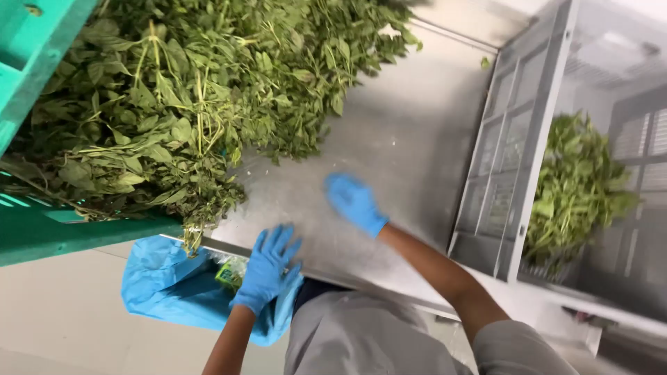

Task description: Sorting and cleaning leafy green herbs on a metal workstation.

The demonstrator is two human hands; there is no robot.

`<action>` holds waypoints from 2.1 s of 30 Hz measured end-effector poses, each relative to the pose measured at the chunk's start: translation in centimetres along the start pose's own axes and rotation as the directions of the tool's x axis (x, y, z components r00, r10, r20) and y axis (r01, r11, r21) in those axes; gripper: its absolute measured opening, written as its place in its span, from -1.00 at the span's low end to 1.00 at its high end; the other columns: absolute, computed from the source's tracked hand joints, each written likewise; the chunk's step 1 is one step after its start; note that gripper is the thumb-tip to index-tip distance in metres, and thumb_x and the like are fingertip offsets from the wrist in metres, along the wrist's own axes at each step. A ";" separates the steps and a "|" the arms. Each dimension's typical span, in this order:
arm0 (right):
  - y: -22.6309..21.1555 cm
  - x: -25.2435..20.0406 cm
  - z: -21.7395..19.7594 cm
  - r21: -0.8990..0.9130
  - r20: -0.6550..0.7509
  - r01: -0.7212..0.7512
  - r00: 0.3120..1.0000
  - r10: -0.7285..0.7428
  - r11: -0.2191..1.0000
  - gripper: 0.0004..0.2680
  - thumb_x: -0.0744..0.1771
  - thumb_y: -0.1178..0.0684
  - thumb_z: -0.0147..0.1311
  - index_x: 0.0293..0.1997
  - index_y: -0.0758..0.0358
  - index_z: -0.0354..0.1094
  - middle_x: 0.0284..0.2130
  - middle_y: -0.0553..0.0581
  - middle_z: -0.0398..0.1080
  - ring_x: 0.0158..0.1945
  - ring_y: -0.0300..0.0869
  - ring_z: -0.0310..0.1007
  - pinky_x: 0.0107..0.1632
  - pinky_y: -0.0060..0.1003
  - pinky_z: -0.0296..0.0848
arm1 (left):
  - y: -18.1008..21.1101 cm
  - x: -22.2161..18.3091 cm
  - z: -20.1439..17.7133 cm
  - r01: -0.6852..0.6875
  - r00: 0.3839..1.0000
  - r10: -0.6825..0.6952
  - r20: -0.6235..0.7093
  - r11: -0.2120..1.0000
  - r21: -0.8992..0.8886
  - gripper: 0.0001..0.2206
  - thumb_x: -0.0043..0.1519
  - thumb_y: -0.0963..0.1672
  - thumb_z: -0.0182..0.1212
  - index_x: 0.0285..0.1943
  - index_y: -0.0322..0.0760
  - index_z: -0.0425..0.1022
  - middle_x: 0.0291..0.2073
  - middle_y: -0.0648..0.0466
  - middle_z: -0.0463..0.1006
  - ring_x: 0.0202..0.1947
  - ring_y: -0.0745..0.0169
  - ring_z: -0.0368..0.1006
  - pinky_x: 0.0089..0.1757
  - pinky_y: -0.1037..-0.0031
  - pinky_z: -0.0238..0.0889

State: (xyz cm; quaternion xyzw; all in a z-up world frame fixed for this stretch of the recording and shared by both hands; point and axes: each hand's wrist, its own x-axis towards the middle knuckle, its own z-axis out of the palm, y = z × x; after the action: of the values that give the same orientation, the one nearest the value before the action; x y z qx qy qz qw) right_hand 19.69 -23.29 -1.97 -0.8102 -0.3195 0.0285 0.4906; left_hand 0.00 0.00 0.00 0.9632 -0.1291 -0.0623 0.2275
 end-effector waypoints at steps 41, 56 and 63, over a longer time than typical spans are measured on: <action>14.8 17.2 -30.8 0.055 -0.295 -0.391 0.873 0.389 0.919 -0.49 0.22 0.28 0.31 0.33 0.17 0.28 0.19 0.06 0.41 0.09 -0.16 0.34 0.11 -0.24 0.30 | -8.8 34.8 0.9 0.132 0.983 -0.096 -0.159 0.962 0.241 -0.53 0.17 0.05 0.28 0.28 0.01 0.46 0.36 -0.10 0.22 0.29 -0.28 0.14 0.10 -0.27 0.00; 12.6 12.6 -32.3 -0.402 -0.249 -0.451 0.891 0.378 0.797 -0.52 0.29 0.05 0.45 0.37 0.18 0.38 0.14 0.23 0.50 0.13 -0.06 0.51 0.20 -0.20 0.48 | -0.4 37.4 -8.3 -0.224 0.889 0.096 -0.448 0.944 -0.242 -0.52 0.25 -0.12 0.39 0.37 -0.12 0.38 -0.18 -0.11 0.57 -0.16 -0.15 0.46 -0.09 0.12 0.32; 8.9 11.8 -16.4 -0.647 -0.026 -0.085 0.996 0.090 0.757 -0.09 0.11 -0.38 0.41 0.48 0.31 -0.11 0.35 0.57 0.11 0.33 0.48 -0.01 0.24 0.32 0.13 | -1.3 40.8 7.4 -0.248 0.944 -0.097 -0.316 0.424 -0.871 -0.29 0.18 -0.16 0.32 0.53 -0.24 0.04 0.31 -0.15 0.29 0.23 -0.21 0.31 0.01 0.19 0.39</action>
State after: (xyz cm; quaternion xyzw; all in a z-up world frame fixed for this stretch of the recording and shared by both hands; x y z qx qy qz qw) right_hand 39.33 -32.37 2.48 -0.9436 -0.2733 -0.0578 0.1777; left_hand 38.11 -13.38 -9.68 0.6804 -0.0809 0.0450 0.7270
